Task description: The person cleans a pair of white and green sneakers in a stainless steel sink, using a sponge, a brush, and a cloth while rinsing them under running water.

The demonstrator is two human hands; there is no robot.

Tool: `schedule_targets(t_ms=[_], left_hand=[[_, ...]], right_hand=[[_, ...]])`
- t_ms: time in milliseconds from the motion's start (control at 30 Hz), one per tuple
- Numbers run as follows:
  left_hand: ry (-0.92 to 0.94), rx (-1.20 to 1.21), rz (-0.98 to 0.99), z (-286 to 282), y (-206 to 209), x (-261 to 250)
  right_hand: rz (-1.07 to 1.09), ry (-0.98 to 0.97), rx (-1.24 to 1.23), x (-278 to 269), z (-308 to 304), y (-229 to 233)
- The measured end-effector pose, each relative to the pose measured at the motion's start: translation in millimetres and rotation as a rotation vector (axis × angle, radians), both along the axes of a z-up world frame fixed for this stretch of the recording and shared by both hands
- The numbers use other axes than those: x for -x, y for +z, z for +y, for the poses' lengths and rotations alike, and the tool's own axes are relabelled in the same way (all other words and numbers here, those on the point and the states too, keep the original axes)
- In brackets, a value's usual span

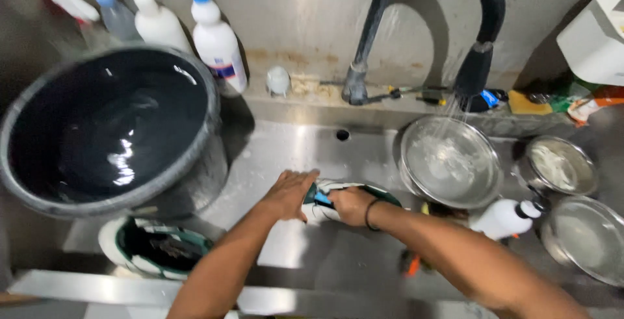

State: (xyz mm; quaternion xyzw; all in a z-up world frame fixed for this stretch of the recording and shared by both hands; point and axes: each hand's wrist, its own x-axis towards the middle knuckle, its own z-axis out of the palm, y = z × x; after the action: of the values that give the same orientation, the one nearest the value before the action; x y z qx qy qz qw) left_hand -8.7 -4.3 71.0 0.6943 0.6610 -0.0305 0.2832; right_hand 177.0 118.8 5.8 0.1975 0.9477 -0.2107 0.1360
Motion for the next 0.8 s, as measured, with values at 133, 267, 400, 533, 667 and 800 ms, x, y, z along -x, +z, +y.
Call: schedule_targets(t_ms=[133,267,400,533,667,800], left_hand=[[0.030,0.026,-0.036,0,2,4],[-0.018,0.010,-0.043,4,9,-10],[-0.027,0.052,-0.039,1,20,-8],[0.003,0.054,-0.134,-1,-10,-14],[-0.074,-0.018,-0.030,6,-1,-15],[-0.067,0.015,-0.088,3,-7,-19]], right_hand=[[0.116,0.085,0.312,-43,33,-58],[-0.070,0.060,0.028,-35,29,-67],[-0.025,-0.037,0.289,-27,-3,-22],[-0.026,0.011,0.483,-79,14,-43],[-0.040,-0.099,0.224,-33,-4,-15],[-0.155,-0.175,0.184,-97,7,6]])
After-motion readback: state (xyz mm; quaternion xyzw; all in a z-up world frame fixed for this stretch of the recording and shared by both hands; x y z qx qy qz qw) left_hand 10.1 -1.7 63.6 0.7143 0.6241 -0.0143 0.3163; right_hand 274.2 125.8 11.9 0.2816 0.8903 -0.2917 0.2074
